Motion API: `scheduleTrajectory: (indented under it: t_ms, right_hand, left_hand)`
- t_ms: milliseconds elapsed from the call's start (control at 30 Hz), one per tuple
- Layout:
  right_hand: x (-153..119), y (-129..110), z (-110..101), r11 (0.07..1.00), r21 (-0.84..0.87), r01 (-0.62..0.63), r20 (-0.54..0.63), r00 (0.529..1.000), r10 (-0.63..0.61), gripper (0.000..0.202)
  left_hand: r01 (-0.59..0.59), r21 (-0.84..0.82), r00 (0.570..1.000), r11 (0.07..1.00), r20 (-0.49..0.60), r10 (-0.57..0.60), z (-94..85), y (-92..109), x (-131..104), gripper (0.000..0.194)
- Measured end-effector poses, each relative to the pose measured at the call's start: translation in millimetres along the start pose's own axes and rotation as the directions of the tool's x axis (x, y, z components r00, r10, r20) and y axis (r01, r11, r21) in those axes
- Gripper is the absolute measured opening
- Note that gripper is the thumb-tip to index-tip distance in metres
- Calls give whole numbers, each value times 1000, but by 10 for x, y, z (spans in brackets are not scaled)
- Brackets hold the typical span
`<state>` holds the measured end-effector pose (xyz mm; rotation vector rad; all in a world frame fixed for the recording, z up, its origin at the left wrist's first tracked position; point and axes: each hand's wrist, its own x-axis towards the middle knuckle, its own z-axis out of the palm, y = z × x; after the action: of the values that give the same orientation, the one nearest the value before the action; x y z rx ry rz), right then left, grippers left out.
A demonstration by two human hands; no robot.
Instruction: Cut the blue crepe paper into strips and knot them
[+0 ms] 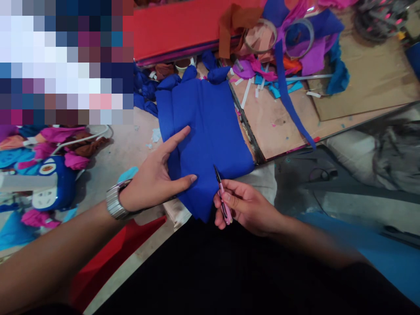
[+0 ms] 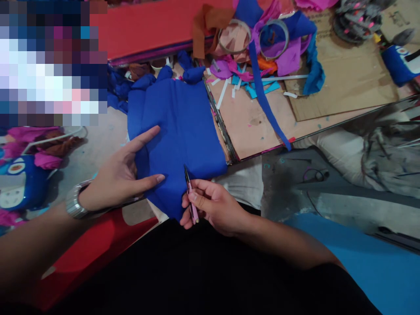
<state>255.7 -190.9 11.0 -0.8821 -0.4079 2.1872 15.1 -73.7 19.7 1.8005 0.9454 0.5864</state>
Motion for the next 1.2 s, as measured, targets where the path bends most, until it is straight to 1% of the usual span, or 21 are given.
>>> scheduleTrajectory:
  t_ms: [167,333,567,733,867,1033,1200]
  right_hand:
    - [-10,-3,-1,1000,8,-15,-9,1000,15,22]
    - [-18,3,11,1000,23,12,-45,999,-11,31]
    - [1,-34,34,997,79,10,-33,999,-7,25]
    - [20,-41,50,998,58,14,-35,999,-12,27]
    - [18,-44,56,997,67,26,-18,1000,-25,26]
    - [-15,-64,51,996,86,28,4,1000,-29,24]
    - [-10,-64,43,998,46,44,22,999,-45,20]
  left_hand:
    - [-3,-6,1000,1000,2,3,4,11,0,102]
    - [-5,-29,1000,1000,4,5,10,29,-1,102]
    - [-18,-4,1000,1000,8,18,9,55,-22,101]
    - [-24,-22,1000,999,17,25,16,74,-35,103]
    - [-7,6,1000,1000,22,7,13,80,-36,102]
    - [-26,46,1000,999,-9,26,-11,78,-23,107]
    - [-48,61,999,997,-7,49,-21,68,-15,108]
